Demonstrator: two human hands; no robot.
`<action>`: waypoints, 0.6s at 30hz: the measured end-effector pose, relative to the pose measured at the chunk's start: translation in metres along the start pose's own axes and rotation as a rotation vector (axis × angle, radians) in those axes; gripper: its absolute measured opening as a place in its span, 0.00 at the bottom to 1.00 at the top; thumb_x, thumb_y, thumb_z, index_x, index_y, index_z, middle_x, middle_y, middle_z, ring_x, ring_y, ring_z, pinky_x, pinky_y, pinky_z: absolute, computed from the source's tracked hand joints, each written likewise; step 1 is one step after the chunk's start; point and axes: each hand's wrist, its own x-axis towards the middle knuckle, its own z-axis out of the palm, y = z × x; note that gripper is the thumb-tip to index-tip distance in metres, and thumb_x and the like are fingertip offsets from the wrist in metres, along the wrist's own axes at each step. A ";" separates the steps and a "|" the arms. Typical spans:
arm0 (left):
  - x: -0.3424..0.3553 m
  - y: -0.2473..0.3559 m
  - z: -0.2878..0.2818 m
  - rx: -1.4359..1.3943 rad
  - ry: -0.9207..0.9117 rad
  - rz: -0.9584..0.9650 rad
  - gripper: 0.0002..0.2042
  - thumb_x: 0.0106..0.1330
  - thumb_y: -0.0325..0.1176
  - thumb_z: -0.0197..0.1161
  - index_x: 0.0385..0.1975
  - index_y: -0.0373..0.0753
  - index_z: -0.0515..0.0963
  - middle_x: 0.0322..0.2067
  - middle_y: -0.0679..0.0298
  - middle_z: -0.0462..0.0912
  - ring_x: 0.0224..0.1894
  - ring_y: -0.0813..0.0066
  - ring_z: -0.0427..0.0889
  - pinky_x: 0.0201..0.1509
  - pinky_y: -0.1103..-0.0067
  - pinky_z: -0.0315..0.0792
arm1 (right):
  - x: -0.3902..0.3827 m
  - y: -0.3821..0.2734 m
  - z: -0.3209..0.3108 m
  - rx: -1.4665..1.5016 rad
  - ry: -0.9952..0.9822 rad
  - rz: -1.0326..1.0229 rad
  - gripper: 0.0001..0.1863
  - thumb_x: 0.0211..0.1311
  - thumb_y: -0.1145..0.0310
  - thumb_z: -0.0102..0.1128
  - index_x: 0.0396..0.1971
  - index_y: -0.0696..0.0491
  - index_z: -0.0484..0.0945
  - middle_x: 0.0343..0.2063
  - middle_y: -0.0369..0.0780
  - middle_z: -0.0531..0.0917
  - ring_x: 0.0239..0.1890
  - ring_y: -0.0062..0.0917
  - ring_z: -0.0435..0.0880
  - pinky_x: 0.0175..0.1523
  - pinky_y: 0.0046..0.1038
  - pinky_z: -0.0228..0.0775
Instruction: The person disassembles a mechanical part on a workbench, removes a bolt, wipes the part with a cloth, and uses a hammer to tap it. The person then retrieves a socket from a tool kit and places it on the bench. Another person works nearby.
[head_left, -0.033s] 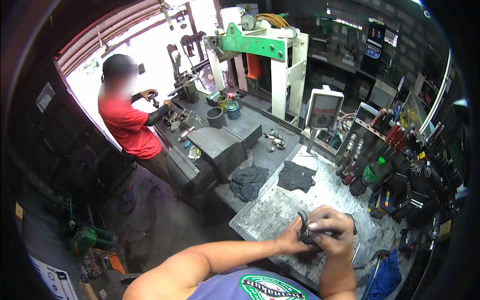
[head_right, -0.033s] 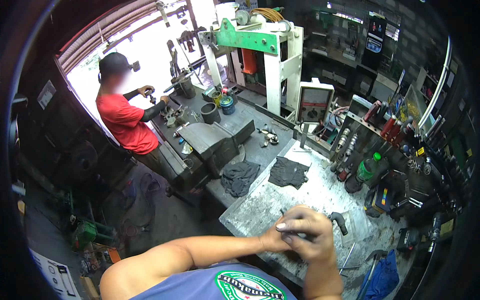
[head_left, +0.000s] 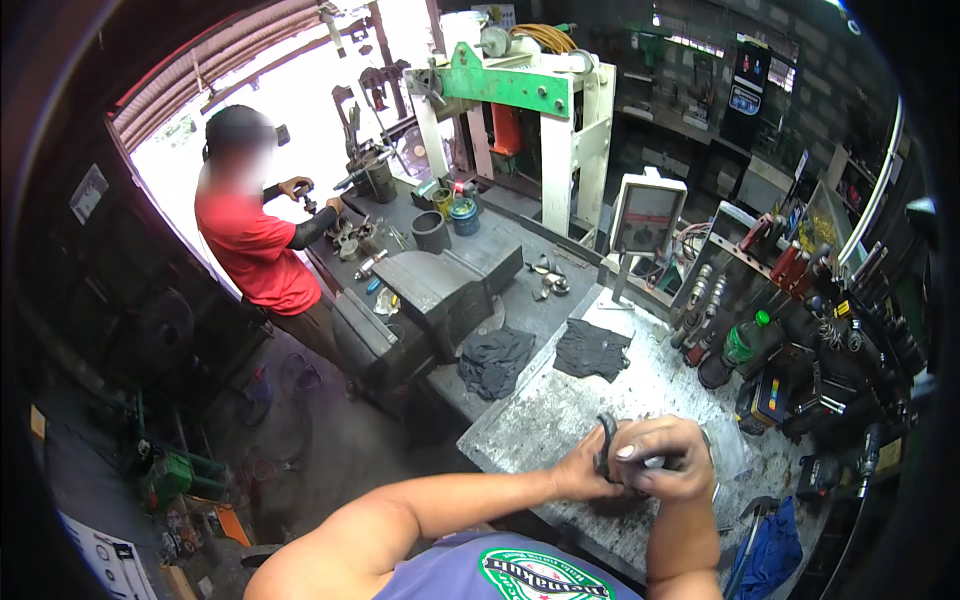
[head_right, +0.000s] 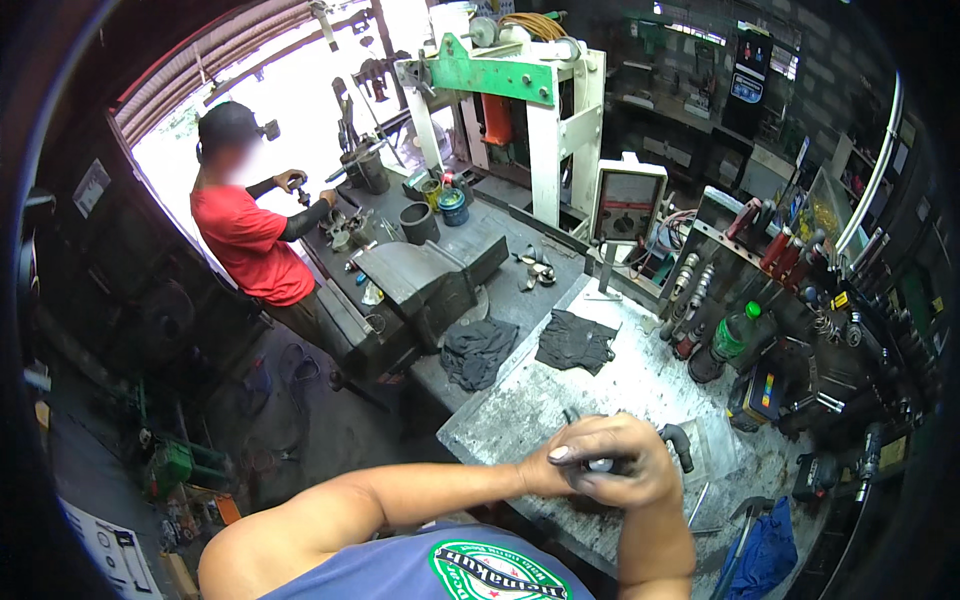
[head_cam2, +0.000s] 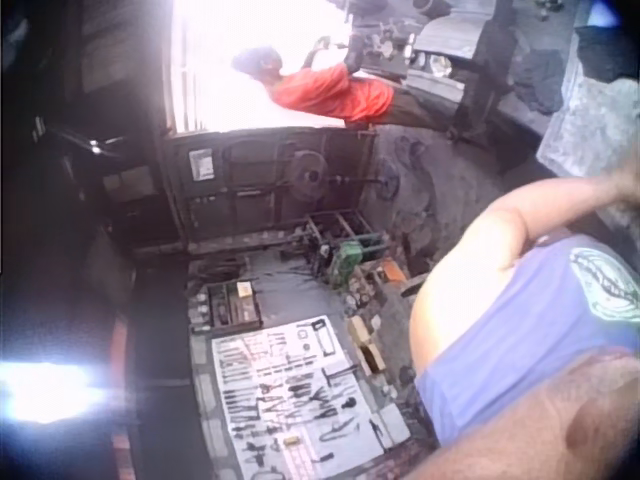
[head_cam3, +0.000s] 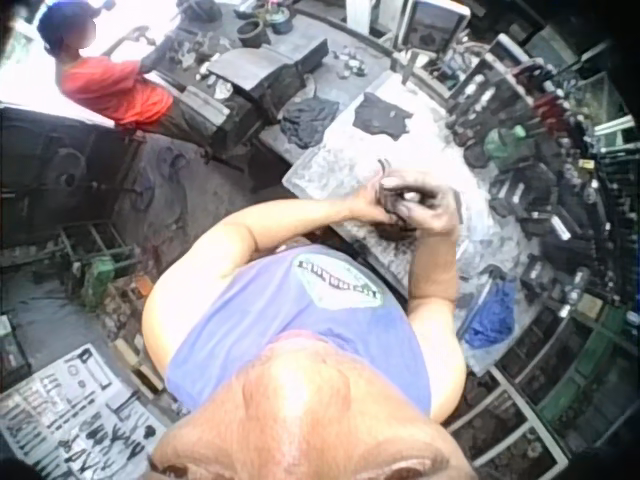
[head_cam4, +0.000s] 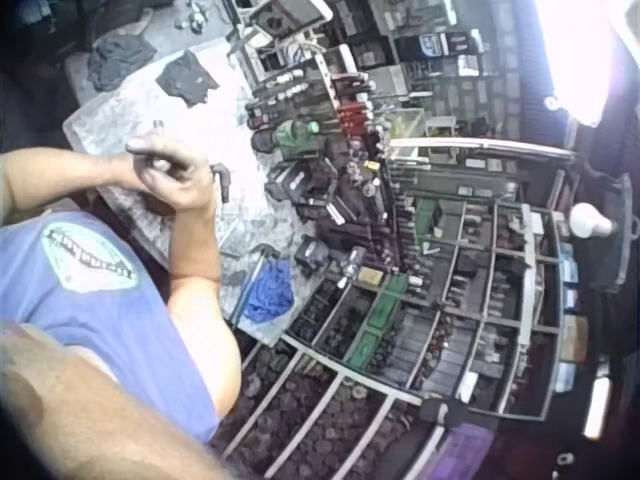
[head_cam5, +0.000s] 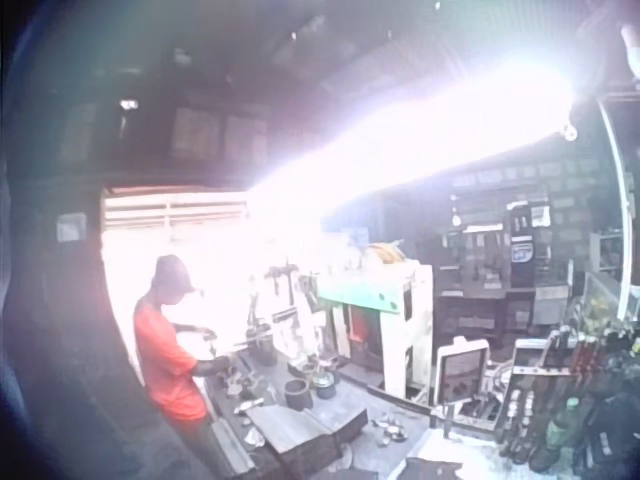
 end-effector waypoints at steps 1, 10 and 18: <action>0.005 -0.006 -0.008 -0.170 -0.083 -0.055 0.51 0.50 0.49 0.85 0.75 0.39 0.66 0.68 0.47 0.74 0.73 0.46 0.72 0.79 0.57 0.66 | 0.009 0.000 -0.013 0.245 -0.194 0.125 0.21 0.63 0.70 0.72 0.54 0.63 0.87 0.29 0.45 0.89 0.29 0.31 0.87 0.39 0.33 0.79; 0.001 0.009 -0.008 -0.053 0.123 -0.075 0.55 0.44 0.46 0.86 0.75 0.37 0.66 0.66 0.46 0.73 0.72 0.43 0.71 0.79 0.58 0.64 | -0.026 0.023 0.076 -0.722 0.839 -0.152 0.19 0.76 0.53 0.66 0.51 0.54 0.84 0.33 0.42 0.83 0.36 0.30 0.82 0.44 0.31 0.75; 0.016 -0.008 -0.022 -0.093 -0.026 0.019 0.55 0.44 0.54 0.87 0.73 0.35 0.67 0.67 0.47 0.74 0.71 0.45 0.72 0.79 0.58 0.64 | 0.008 0.011 -0.005 -0.150 0.052 0.077 0.16 0.65 0.63 0.72 0.42 0.62 0.86 0.22 0.42 0.85 0.22 0.24 0.82 0.31 0.23 0.74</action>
